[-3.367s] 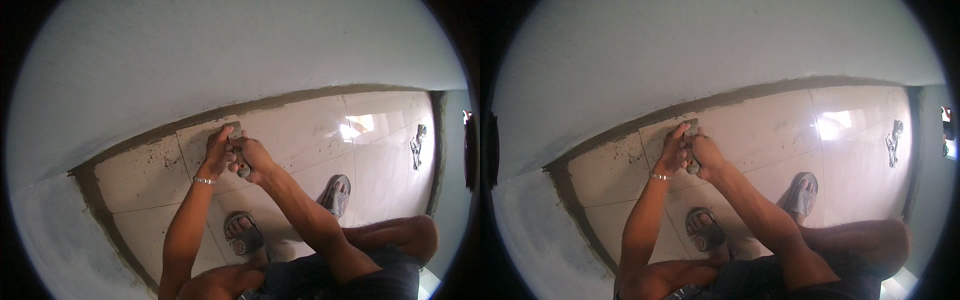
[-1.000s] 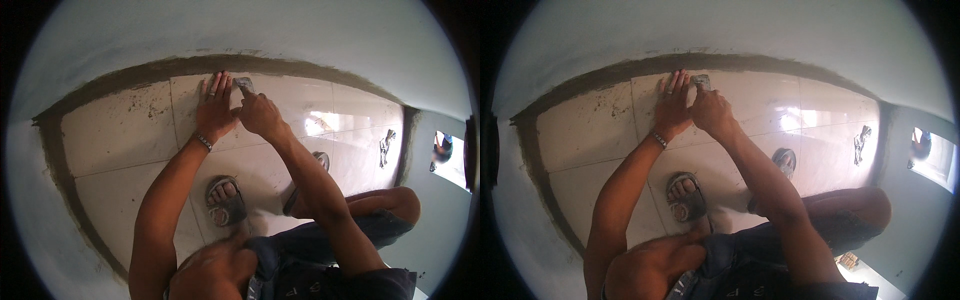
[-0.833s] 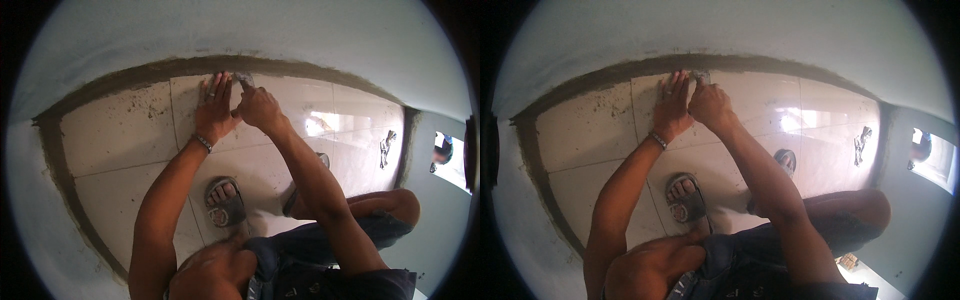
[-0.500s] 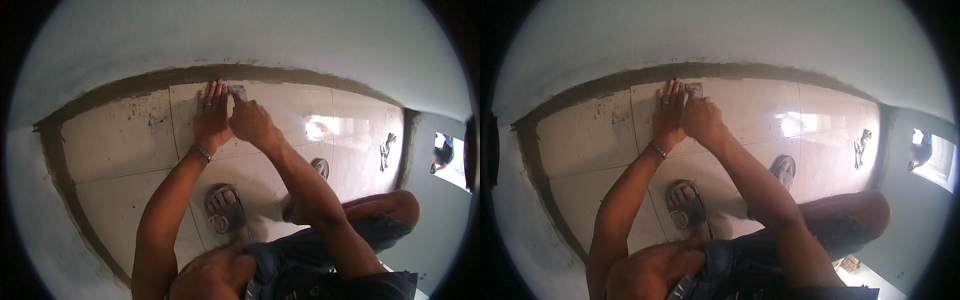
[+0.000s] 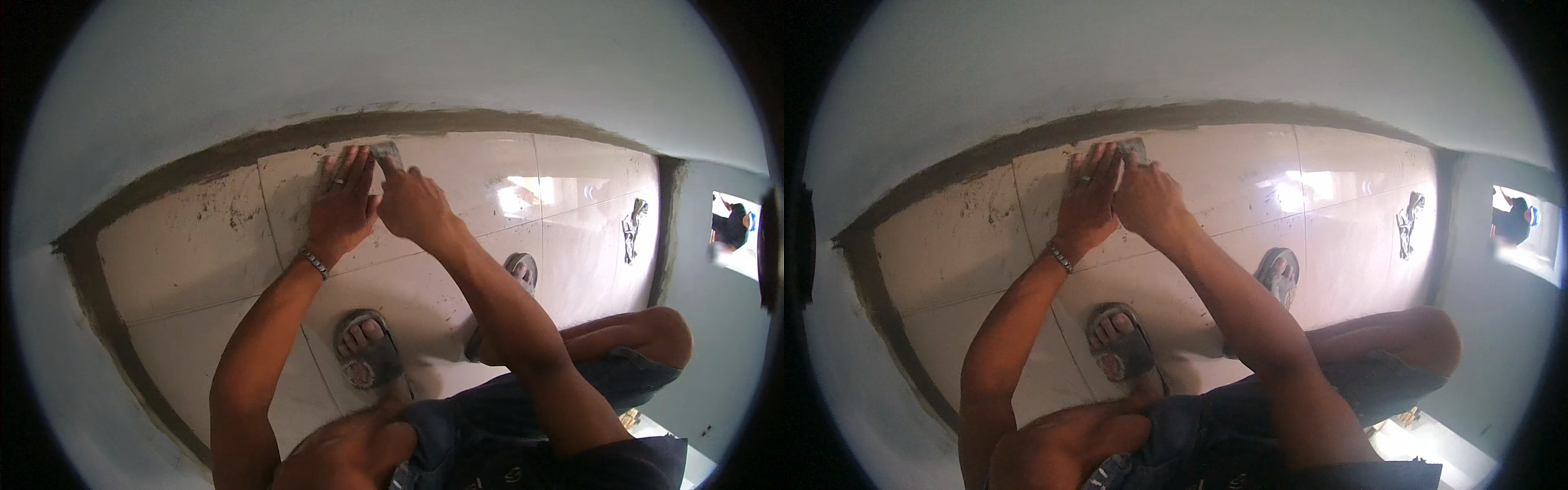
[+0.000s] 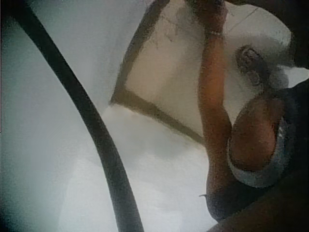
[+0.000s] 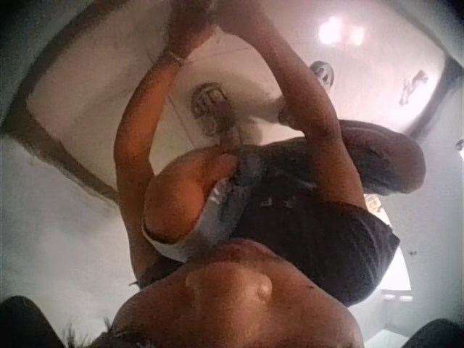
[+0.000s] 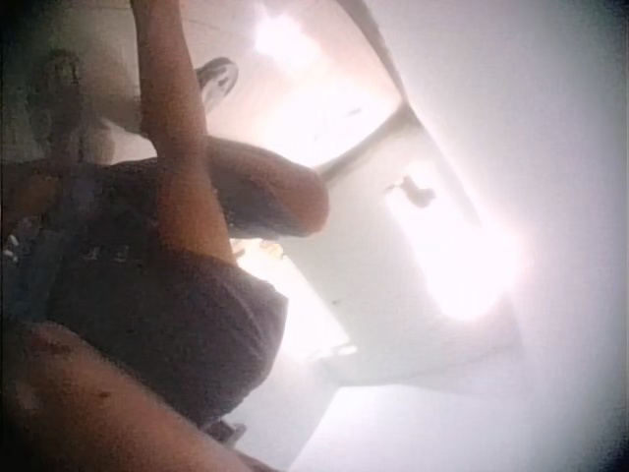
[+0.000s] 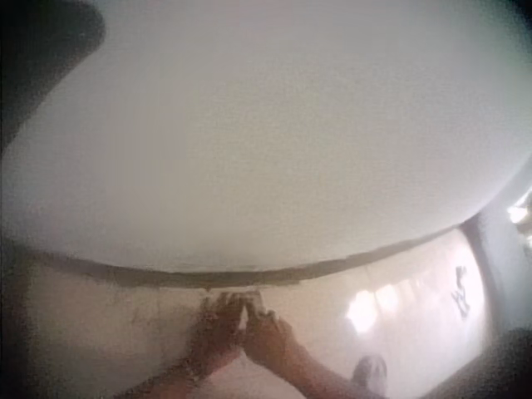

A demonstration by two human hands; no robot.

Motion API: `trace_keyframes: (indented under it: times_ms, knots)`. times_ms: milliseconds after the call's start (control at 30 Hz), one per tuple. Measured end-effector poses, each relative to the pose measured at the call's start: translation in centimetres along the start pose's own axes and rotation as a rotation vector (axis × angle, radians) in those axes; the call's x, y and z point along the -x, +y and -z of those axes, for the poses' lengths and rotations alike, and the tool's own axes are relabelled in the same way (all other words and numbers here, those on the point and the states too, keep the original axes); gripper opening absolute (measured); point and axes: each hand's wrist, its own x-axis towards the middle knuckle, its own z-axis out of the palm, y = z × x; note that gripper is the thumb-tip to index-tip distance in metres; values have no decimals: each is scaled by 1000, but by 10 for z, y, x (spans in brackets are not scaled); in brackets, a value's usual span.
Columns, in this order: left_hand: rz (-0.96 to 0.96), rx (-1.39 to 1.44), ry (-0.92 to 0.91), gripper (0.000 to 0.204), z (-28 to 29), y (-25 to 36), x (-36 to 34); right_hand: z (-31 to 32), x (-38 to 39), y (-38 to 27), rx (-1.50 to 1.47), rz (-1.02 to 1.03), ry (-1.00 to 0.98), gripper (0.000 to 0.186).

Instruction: The person applies cement along the junction of the wall and floor using a trowel, smoothing the surface and filling gaps. The person sits on the floor and works along the perimeter, occasionally using a finger to refine the edge.

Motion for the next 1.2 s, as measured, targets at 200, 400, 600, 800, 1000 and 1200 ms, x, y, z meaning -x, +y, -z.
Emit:
trace_keyframes:
  times_ms: [200, 400, 600, 800, 1000, 1200]
  knots:
    - [-149, 98, -2, 60, -8, -9, -22, -1, 14, 23, -66, -44, 142, 50]
    - [-148, 118, -4, 46, -7, -11, -27, -4, 16, 18, -43, 8, 165, 43]
    - [-126, 97, -25, 48, -1, -7, -28, 20, 1, 18, -23, 32, 57, 41]
    - [-109, 95, -19, 48, -1, -6, -27, 18, -2, 21, 17, 91, 84, 39]
    - [-87, 76, -24, 46, -3, -3, -27, 11, -8, 26, -48, 32, 78, 44]
    - [-90, 73, -5, 55, -4, -4, -25, 3, 0, 28, -47, 2, 104, 44]
